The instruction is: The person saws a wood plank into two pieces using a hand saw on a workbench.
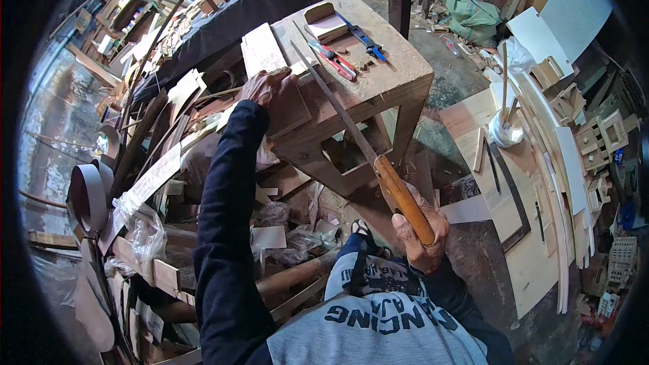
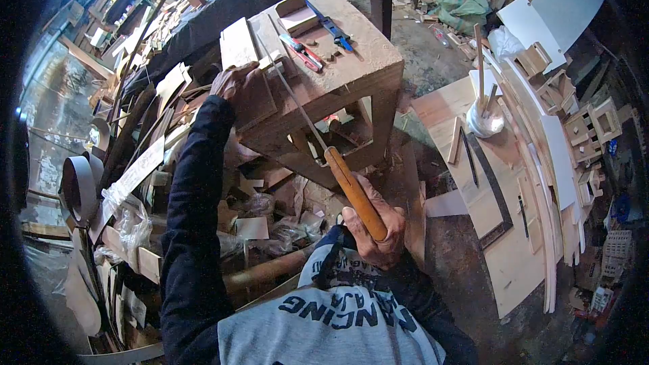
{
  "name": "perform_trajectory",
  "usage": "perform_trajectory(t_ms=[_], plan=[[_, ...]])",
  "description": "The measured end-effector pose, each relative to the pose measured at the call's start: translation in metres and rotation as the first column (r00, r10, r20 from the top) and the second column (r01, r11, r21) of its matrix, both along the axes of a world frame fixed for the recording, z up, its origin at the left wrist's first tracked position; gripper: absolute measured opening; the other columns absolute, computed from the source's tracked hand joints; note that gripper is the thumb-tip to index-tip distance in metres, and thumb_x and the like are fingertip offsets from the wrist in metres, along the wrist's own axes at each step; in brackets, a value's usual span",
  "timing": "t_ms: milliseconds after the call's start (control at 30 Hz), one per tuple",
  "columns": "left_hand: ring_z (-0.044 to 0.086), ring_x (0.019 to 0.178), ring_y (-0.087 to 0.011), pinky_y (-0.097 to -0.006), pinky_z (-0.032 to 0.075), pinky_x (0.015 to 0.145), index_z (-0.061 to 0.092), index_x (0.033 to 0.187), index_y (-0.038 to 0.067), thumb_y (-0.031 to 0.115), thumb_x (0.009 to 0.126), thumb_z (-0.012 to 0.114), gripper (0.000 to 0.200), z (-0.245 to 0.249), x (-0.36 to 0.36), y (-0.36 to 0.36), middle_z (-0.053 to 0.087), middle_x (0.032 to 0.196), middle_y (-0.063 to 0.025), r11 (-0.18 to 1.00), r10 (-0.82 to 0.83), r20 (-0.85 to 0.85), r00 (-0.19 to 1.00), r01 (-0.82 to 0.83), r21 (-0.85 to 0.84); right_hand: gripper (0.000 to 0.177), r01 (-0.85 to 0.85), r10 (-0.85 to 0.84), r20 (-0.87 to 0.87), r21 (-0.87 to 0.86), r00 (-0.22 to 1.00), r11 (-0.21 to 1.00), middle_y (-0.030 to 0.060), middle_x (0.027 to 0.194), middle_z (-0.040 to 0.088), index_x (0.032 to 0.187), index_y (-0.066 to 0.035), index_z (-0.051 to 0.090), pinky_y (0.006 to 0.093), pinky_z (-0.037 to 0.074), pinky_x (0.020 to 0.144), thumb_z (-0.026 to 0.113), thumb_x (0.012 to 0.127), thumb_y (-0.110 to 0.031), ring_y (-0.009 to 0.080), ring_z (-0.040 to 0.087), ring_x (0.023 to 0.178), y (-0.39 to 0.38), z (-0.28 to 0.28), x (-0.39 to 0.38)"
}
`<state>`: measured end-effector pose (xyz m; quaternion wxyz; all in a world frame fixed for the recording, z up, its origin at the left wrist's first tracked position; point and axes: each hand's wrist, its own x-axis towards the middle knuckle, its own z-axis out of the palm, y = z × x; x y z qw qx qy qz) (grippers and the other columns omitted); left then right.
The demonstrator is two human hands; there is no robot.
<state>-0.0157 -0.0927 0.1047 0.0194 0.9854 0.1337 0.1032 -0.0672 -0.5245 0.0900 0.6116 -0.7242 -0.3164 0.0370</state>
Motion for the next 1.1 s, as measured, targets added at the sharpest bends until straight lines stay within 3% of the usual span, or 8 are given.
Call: perform_trajectory(t_ms=[167, 200, 433, 600, 700, 867, 1033, 1100], plan=[[0.062, 0.098, -0.0342, -0.043, 0.05, 0.087, 0.066, 0.114, 0.014, 0.042, 0.096, 0.051, 0.037, -0.025, 0.0, 0.001, 0.066, 0.115, -0.0086, 0.967, -0.213, 0.178, 0.961, 0.181, 0.179, 0.05, -0.015, 0.011, -0.142, -0.024, 0.99, 1.0, 0.0204, 0.109, 0.068, 0.124, 0.008, 0.059, 0.0357, 0.05, 0.086, 0.063, 0.083, -0.021, 0.0269, 0.067, 0.095, -0.009, 0.0, -0.005], [0.056, 0.112, -0.0346, -0.0425, 0.044, 0.097, 0.059, 0.124, 0.01, 0.032, 0.096, 0.048, 0.037, -0.011, -0.006, -0.015, 0.059, 0.127, -0.0122, 0.988, -0.125, 0.015, 0.992, 0.123, 0.096, 0.05, -0.017, 0.015, -0.139, -0.012, 0.99, 1.0, 0.0204, 0.109, 0.068, 0.123, 0.008, 0.059, 0.0356, 0.051, 0.086, 0.063, 0.083, -0.022, 0.0267, 0.067, 0.095, -0.01, 0.0, -0.005], [0.054, 0.105, -0.0336, -0.0418, 0.041, 0.097, 0.058, 0.115, 0.005, 0.035, 0.092, 0.056, 0.038, -0.032, -0.013, -0.023, 0.057, 0.114, -0.0146, 0.962, -0.224, 0.198, 0.954, 0.184, 0.201, 0.047, 0.058, -0.058, -0.098, -0.002, 0.993, 0.998, 0.0201, 0.104, 0.069, 0.122, 0.007, 0.06, 0.0338, 0.052, 0.08, 0.065, 0.084, -0.021, 0.0243, 0.068, 0.087, -0.005, -0.005, -0.011], [0.053, 0.112, -0.0329, -0.0429, 0.039, 0.098, 0.052, 0.129, 0.002, 0.042, 0.092, 0.057, 0.055, -0.032, -0.012, -0.034, 0.055, 0.13, -0.017, 0.999, -0.023, 0.224, 0.974, 0.016, 0.032, 0.045, 0.071, -0.071, -0.021, -0.016, 0.997, 0.997, 0.0165, 0.092, 0.069, 0.121, 0.006, 0.062, 0.032, 0.052, 0.069, 0.065, 0.085, -0.02, 0.0198, 0.065, 0.073, -0.003, -0.007, -0.014], [0.051, 0.11, -0.0365, -0.0464, 0.041, 0.096, 0.056, 0.123, 0.006, 0.052, 0.088, 0.057, 0.058, -0.042, 0.011, -0.018, 0.059, 0.116, -0.0186, 0.99, 0.105, 0.304, 0.947, -0.07, -0.125, 0.044, 0.051, -0.055, -0.063, -0.061, 0.996, 0.997, 0.0142, 0.084, 0.067, 0.12, 0.006, 0.062, 0.0317, 0.051, 0.062, 0.065, 0.085, -0.02, 0.0173, 0.062, 0.063, -0.003, -0.008, -0.017], [0.048, 0.115, -0.0345, -0.049, 0.043, 0.092, 0.063, 0.112, 0.012, 0.045, 0.092, 0.055, 0.04, -0.051, 0.022, -0.034, 0.055, 0.119, -0.0148, 0.955, 0.286, 0.275, 0.918, -0.298, 0.002, 0.048, -0.019, 0.002, -0.183, -0.095, 0.983, 0.995, 0.0238, 0.116, 0.064, 0.129, 0.006, 0.054, 0.0355, 0.05, 0.092, 0.062, 0.088, -0.018, 0.031, 0.066, 0.106, -0.007, 0.015, -0.021], [0.048, 0.115, -0.034, -0.0505, 0.044, 0.09, 0.063, 0.109, 0.013, 0.046, 0.092, 0.054, 0.039, -0.048, 0.019, -0.038, 0.056, 0.116, -0.0133, 0.956, 0.288, 0.261, 0.921, -0.293, -0.019, 0.049, -0.004, 0.006, 0.045, -0.05, 0.999, 0.999, 0.0159, 0.095, 0.065, 0.126, 0.008, 0.055, 0.0286, 0.05, 0.061, 0.06, 0.085, -0.018, 0.0124, 0.058, 0.063, -0.005, 0.024, -0.019], [0.048, 0.115, -0.034, -0.0512, 0.044, 0.089, 0.063, 0.11, 0.013, 0.047, 0.092, 0.054, 0.039, -0.048, 0.02, -0.037, 0.056, 0.116, -0.0132, 0.956, 0.286, 0.274, 0.918, -0.292, -0.018, 0.05, -0.026, 0.02, -0.075, -0.081, 0.997, 0.996, 0.0181, 0.101, 0.065, 0.128, 0.007, 0.055, 0.0313, 0.052, 0.07, 0.06, 0.084, -0.018, 0.0167, 0.062, 0.073, -0.008, 0.04, -0.026]])
